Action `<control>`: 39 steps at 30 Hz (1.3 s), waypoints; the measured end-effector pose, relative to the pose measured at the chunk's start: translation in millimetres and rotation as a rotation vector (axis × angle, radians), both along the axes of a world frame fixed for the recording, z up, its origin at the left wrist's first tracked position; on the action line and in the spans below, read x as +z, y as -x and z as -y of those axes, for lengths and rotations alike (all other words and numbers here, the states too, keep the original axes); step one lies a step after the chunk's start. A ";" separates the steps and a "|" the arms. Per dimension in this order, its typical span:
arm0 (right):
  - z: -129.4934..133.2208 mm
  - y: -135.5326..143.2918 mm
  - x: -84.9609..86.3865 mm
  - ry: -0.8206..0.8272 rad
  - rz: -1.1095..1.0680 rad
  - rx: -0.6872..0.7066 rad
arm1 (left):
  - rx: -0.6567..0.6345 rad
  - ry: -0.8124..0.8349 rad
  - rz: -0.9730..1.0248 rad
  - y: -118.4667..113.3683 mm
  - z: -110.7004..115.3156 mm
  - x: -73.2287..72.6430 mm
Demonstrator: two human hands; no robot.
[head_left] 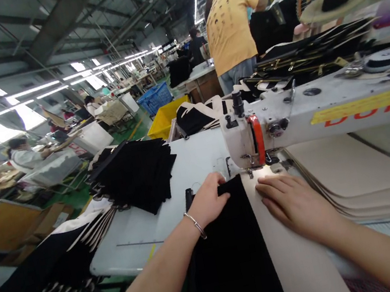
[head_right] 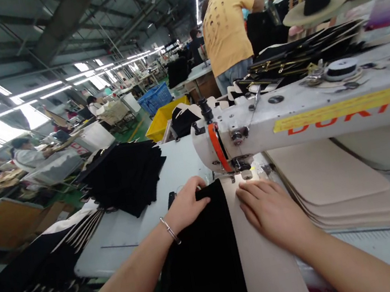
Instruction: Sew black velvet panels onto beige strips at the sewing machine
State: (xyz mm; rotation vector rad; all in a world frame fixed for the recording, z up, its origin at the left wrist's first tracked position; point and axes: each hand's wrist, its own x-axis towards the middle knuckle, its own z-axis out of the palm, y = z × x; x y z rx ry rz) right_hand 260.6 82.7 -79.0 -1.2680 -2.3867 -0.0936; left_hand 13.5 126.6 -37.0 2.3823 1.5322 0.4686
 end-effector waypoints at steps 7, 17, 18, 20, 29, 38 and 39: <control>0.1 0.5 3.6 0.036 0.007 -0.009 | -0.070 0.035 0.088 -38.7 7.1 -5.3; 0.3 0.2 3.5 0.068 0.025 -0.013 | -0.050 -0.041 0.093 -54.1 -16.8 -13.0; 0.3 0.3 3.8 0.071 0.029 -0.014 | -0.042 -0.043 0.091 -55.2 -18.0 -13.9; 0.5 0.7 4.3 0.077 0.038 -0.021 | -0.039 -0.043 0.082 -57.0 -20.8 -15.7; -1.2 0.2 1.7 0.070 0.035 -0.026 | -0.103 -0.118 -0.017 -56.2 -15.2 -9.8; 0.6 -2.0 0.8 0.076 0.017 -0.018 | -0.333 -0.239 -0.116 -45.1 8.9 -12.7; 0.3 -1.6 0.7 0.076 0.021 -0.021 | -0.329 -0.242 -0.119 -45.5 7.8 -14.3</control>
